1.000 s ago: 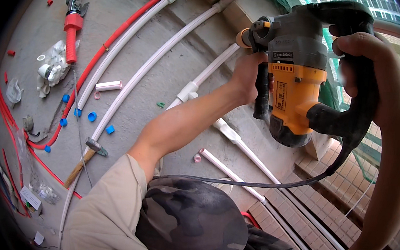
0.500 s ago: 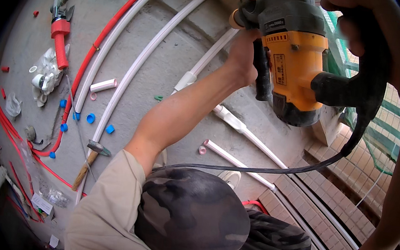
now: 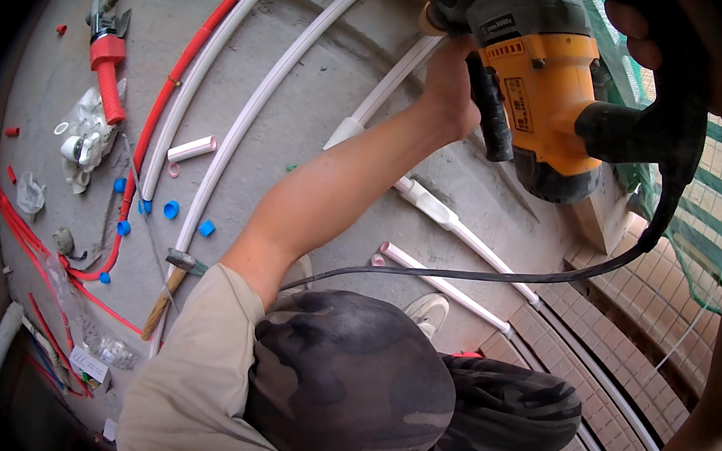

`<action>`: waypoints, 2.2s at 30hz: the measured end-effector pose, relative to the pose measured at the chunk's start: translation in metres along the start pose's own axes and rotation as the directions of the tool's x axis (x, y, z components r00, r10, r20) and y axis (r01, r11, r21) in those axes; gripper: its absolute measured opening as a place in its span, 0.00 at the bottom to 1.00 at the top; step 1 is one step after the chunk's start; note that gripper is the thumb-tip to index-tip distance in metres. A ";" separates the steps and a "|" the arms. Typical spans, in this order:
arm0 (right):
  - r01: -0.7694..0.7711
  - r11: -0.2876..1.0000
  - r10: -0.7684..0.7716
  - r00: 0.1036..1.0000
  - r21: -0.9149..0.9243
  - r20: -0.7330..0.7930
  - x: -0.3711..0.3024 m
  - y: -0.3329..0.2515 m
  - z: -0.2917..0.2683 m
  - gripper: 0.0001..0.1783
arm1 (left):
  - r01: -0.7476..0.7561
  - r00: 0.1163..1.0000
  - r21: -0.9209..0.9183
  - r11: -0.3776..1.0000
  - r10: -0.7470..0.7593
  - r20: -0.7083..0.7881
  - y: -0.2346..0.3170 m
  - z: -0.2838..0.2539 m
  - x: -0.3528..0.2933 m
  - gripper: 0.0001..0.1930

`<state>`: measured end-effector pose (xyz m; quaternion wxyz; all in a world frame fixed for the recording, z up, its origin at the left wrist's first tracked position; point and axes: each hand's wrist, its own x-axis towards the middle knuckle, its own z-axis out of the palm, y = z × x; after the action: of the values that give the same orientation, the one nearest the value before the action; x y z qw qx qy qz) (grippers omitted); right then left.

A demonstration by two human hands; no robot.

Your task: The person assembles white PVC pipes and fittings on a concrete floor, using a hammer to secure them. They then use a power drill to create holes in the floor and insert green plastic anchors. Finally, they use pliers to cut red plastic caps and attach them to the pipe ends.

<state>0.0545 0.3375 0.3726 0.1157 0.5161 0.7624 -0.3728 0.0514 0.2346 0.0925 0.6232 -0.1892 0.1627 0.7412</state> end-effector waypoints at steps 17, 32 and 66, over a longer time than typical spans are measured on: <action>0.093 0.982 -0.080 0.993 0.166 -0.084 -0.034 0.003 0.025 0.18 | 0.073 0.988 0.082 0.994 -0.083 0.129 -0.008 -0.004 0.011 0.08; 0.210 0.977 -0.193 0.939 0.029 -0.285 -0.175 -0.027 -0.050 0.23 | -0.036 0.897 0.274 0.961 -0.090 0.433 -0.003 0.085 -0.089 0.20; 0.119 0.971 -0.077 0.977 0.206 -0.200 -0.250 -0.008 0.074 0.34 | 0.127 0.965 0.015 0.992 -0.127 0.230 0.006 -0.022 -0.222 0.12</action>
<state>0.1416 0.1102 0.4650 -0.0335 0.5204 0.7495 -0.4079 0.0815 0.0314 0.1804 0.6841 -0.1119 0.0771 0.7166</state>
